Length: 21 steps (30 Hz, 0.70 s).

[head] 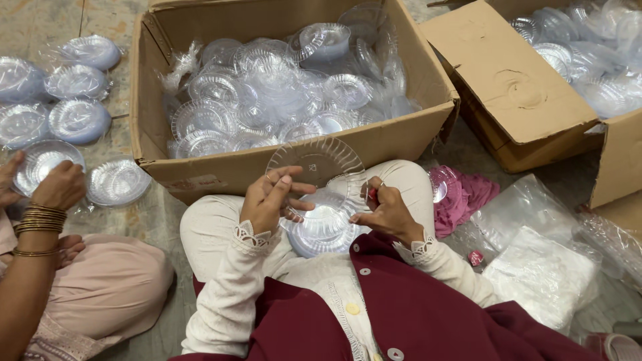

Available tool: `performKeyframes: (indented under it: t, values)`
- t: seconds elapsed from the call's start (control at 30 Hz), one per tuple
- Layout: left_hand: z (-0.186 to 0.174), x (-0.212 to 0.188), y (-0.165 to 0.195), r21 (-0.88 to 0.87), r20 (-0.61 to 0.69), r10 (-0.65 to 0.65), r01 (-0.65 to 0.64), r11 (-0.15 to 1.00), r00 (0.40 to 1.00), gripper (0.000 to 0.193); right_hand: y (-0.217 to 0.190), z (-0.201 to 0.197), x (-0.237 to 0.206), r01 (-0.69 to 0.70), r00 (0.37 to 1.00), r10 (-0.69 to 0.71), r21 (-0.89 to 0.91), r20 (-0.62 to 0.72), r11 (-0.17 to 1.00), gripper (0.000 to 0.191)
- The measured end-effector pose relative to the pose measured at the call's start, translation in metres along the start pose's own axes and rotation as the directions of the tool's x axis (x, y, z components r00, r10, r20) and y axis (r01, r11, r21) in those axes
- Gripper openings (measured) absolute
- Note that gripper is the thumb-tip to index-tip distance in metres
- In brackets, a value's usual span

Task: The person sits on the floor and repeatedly picks up clear plastic plates from a cardboard box, inspects them by holding them up and turning them over, then places them back into the box. Another person nearby performs a similar task with wrapped plates.

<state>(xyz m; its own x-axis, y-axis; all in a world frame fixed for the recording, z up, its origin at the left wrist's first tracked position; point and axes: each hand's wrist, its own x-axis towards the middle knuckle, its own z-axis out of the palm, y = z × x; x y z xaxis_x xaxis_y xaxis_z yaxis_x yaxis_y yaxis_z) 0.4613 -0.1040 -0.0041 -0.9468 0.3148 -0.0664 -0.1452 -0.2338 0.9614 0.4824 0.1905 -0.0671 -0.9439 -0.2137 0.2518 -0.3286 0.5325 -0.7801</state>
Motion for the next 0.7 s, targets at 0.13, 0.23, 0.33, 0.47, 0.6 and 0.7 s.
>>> performKeyframes:
  t: [0.13, 0.23, 0.33, 0.47, 0.6, 0.7]
  values:
    - [0.009, -0.005, -0.001, 0.033, -0.027, 0.012, -0.011, 0.999, 1.000, 0.043, 0.007, -0.002, -0.002, 0.074, 0.996, -0.076, 0.043, 0.050, 0.996, 0.072]
    - [0.015, -0.010, -0.003, 0.068, -0.093, 0.073, -0.067, 0.995, 0.993, 0.041, 0.010, 0.003, -0.005, 0.177, 0.984, -0.177, 0.001, 0.034, 0.984, 0.070]
    - [0.017, -0.011, -0.007, 0.083, -0.142, 0.080, -0.068, 0.994, 0.987, 0.041, 0.008, 0.023, -0.011, 0.105, 0.994, -0.105, -0.003, 0.005, 0.994, 0.066]
    - [0.025, -0.005, -0.027, -0.053, -0.241, 0.146, -0.163, 0.985, 0.959, 0.042, -0.003, 0.045, -0.017, 0.163, 0.984, -0.162, 0.012, -0.071, 0.987, 0.064]
    - [0.032, 0.006, -0.049, -0.173, -0.273, 0.189, -0.242, 0.955, 0.943, 0.043, -0.017, 0.045, -0.006, 0.078, 0.987, -0.077, -0.002, -0.144, 0.997, 0.065]
    - [0.031, 0.011, -0.057, -0.198, -0.285, 0.182, -0.243, 0.949, 0.941, 0.044, -0.021, 0.038, 0.002, 0.096, 0.979, -0.104, -0.050, -0.174, 0.994, 0.071]
